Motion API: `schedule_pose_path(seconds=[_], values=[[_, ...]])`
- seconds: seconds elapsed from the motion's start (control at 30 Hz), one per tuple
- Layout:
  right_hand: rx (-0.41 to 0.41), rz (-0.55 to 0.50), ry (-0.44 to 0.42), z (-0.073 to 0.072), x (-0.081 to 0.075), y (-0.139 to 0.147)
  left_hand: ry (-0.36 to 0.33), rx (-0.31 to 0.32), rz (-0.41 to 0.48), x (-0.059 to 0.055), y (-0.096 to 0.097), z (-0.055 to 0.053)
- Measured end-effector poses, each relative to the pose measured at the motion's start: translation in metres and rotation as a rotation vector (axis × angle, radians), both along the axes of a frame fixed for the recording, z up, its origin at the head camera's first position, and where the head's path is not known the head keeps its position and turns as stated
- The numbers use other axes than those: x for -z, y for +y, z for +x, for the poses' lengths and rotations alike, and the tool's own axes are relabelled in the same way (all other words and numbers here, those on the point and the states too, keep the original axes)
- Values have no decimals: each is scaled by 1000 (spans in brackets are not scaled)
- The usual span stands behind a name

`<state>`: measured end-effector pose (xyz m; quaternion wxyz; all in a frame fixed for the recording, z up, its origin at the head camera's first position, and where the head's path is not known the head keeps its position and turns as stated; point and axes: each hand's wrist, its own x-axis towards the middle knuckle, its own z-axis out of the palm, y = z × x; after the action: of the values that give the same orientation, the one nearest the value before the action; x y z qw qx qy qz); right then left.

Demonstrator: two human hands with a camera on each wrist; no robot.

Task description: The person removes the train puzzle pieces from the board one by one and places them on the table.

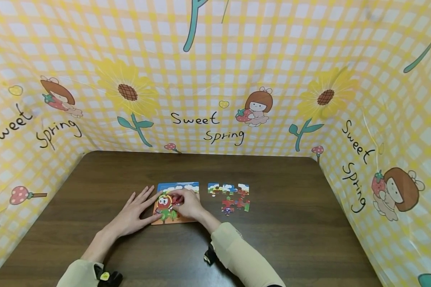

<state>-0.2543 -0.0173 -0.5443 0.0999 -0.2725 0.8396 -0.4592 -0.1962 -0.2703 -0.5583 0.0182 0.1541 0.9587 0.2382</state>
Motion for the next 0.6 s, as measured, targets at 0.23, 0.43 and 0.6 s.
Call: schedule_pose_path(seconds=[0.23, 0.43, 0.6], values=[[16, -51, 8, 1, 4, -3, -2, 3, 15, -2, 0, 1], [54, -75, 3, 3, 7, -5, 3, 5, -8, 0, 1, 1], [59, -77, 27, 3, 10, -5, 16, 6, -24, 0, 3, 2]])
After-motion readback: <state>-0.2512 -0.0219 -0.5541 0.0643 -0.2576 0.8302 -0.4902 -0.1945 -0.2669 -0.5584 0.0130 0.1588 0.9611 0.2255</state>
